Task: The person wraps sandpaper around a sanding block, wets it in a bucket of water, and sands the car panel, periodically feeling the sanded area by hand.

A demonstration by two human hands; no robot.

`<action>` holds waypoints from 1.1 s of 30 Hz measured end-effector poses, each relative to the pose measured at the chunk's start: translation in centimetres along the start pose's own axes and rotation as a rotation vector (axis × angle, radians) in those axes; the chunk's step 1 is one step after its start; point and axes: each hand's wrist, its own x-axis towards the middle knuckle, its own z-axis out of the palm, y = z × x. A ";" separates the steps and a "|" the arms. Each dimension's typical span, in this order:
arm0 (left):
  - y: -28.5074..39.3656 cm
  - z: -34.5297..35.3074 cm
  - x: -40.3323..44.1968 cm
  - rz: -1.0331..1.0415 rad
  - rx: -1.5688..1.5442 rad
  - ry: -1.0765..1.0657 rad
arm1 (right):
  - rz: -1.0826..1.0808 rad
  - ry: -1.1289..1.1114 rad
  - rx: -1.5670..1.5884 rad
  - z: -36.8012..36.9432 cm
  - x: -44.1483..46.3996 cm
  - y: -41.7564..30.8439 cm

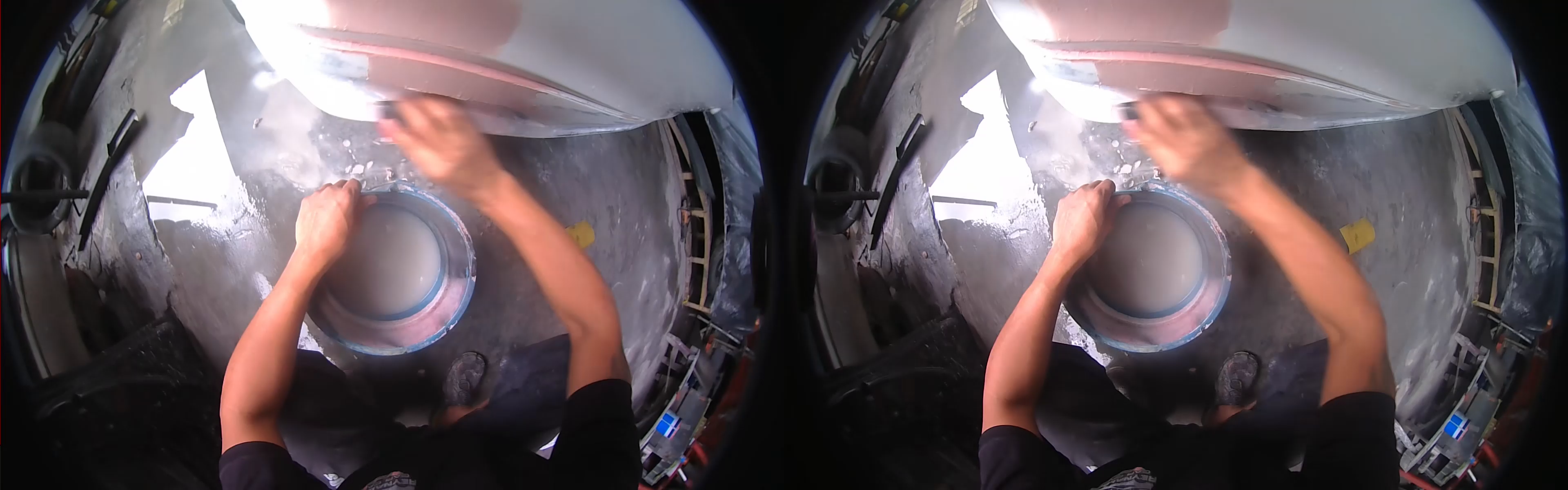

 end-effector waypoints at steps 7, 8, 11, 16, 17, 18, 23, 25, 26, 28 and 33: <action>-0.4 0.5 0.4 0.035 -0.004 0.056 | 0.093 0.071 -0.005 0.6 -0.4 -1.4; -0.3 0.3 0.2 0.045 0.005 0.051 | 0.105 0.074 -0.012 1.2 1.0 -2.3; 0.2 0.4 0.1 0.017 0.033 0.012 | 0.065 0.044 0.043 0.8 1.3 -2.0; -0.2 0.1 -0.1 0.020 -0.040 0.057 | 0.087 0.009 -0.027 -2.8 -4.7 1.3; -0.2 0.2 -0.1 0.024 -0.032 0.057 | 0.093 0.015 -0.029 -1.5 -4.1 0.3; -0.2 0.3 0.0 0.027 -0.030 0.059 | 0.062 0.021 0.017 0.0 -1.8 -1.3; -0.5 0.9 -0.3 0.038 -0.019 0.069 | 0.040 0.034 0.112 2.3 1.6 -3.5; -0.9 0.6 0.0 0.028 -0.050 0.058 | 0.031 0.030 0.026 -0.4 -2.7 0.1; -1.1 1.1 -0.1 0.073 -0.070 0.123 | 0.038 0.013 -0.003 -1.8 -4.8 1.7; -1.0 0.9 -0.2 0.046 -0.078 0.105 | 0.044 0.014 -0.075 -2.9 -4.9 1.9; -0.2 0.1 0.1 0.044 -0.013 0.075 | 0.029 0.091 -0.001 1.8 1.4 -2.5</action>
